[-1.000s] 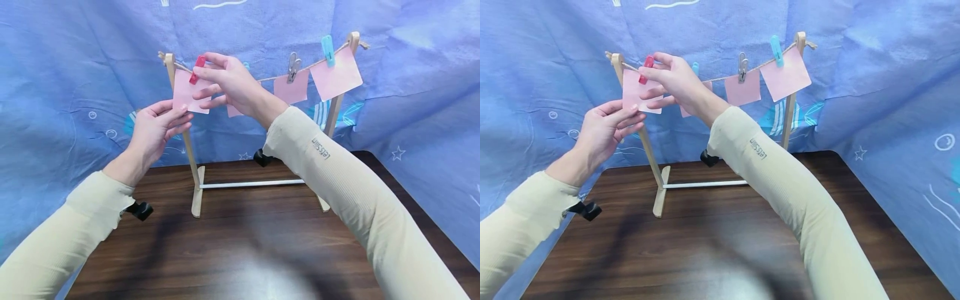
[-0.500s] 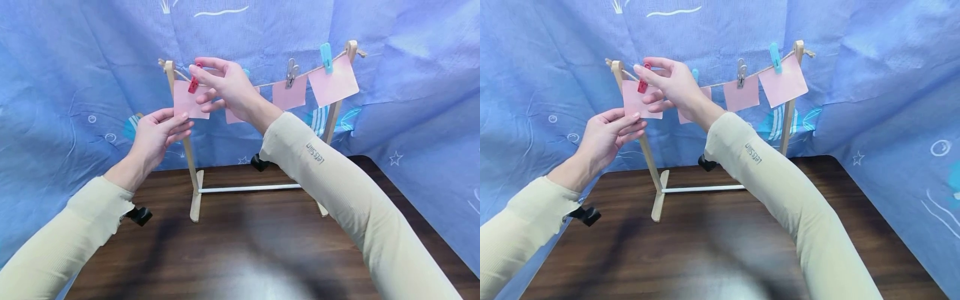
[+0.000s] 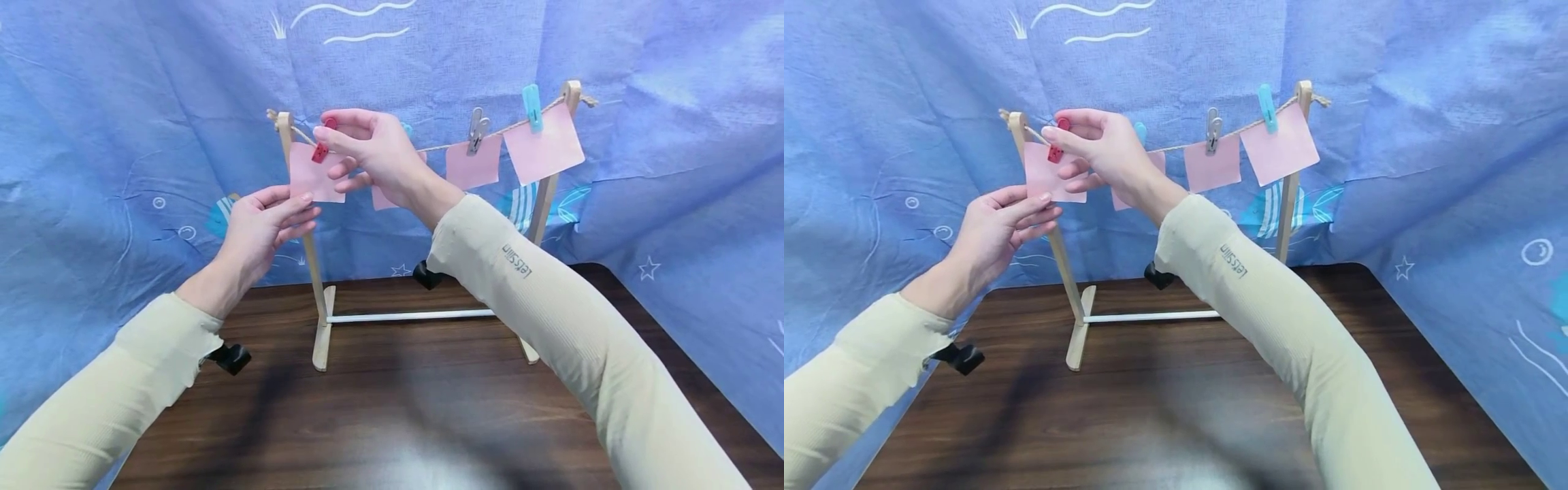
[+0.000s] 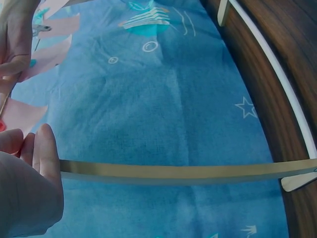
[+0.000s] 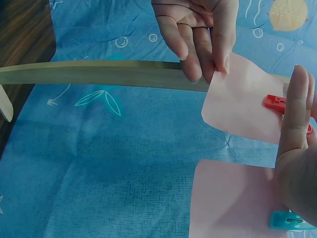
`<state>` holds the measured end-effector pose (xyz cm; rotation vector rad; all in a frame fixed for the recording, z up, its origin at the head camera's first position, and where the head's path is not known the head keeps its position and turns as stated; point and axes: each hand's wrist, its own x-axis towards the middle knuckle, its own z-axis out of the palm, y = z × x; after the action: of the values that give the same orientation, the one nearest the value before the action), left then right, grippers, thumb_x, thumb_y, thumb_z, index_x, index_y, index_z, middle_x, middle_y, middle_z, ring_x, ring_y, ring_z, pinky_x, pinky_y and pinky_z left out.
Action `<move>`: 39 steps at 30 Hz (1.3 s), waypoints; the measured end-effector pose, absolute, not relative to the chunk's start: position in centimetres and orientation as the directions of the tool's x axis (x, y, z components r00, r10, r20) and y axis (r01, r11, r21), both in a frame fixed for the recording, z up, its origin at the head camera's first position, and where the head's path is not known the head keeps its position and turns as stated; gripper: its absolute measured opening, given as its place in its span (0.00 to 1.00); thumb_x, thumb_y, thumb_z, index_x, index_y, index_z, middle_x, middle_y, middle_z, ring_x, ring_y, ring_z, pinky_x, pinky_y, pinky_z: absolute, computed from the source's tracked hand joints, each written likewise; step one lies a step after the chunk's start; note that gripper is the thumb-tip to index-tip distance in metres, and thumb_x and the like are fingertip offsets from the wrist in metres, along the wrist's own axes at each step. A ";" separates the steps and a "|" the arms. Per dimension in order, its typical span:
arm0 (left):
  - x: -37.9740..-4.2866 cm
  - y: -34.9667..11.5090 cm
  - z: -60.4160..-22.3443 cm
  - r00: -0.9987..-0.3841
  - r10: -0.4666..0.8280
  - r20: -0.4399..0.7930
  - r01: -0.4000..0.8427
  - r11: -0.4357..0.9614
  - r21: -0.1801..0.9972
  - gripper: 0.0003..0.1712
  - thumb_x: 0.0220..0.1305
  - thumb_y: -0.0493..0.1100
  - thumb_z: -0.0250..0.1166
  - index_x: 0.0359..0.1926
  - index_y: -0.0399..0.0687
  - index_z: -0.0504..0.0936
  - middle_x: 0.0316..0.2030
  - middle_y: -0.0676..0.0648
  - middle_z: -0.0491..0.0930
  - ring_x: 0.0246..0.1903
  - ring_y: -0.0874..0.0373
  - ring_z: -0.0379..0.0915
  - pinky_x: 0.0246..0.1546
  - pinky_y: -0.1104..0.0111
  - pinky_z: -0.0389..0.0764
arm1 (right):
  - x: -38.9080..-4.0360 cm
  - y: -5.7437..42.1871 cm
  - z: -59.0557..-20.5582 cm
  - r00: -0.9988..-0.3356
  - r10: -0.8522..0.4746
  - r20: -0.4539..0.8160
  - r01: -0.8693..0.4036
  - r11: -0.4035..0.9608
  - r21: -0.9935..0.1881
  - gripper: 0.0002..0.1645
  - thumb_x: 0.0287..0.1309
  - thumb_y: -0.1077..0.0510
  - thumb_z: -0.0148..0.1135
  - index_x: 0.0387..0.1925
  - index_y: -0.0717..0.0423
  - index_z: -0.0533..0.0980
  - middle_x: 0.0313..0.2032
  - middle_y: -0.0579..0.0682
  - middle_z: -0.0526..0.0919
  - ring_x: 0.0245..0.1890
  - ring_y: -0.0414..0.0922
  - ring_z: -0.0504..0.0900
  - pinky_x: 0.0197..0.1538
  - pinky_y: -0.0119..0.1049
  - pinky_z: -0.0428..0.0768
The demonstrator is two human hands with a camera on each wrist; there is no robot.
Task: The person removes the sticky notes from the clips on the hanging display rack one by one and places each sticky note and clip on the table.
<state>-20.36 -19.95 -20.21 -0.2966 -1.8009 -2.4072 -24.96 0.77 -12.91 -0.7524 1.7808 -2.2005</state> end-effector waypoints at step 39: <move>-17.9 -20.3 -21.0 -0.966 0.035 0.256 0.251 -0.100 0.963 0.08 0.62 0.39 0.74 0.42 0.42 0.88 0.34 0.46 0.88 0.32 0.57 0.86 0.30 0.68 0.87 | -22.3 6.9 -15.4 -0.750 -0.281 0.599 -0.533 -0.279 -0.799 0.17 0.65 0.62 0.68 0.55 0.58 0.80 0.49 0.57 0.85 0.16 0.50 0.79 0.20 0.42 0.83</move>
<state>-17.87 -20.31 -21.05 -0.3223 -2.0016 -2.2033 -22.28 6.87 -15.41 -1.1405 1.9777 -2.4049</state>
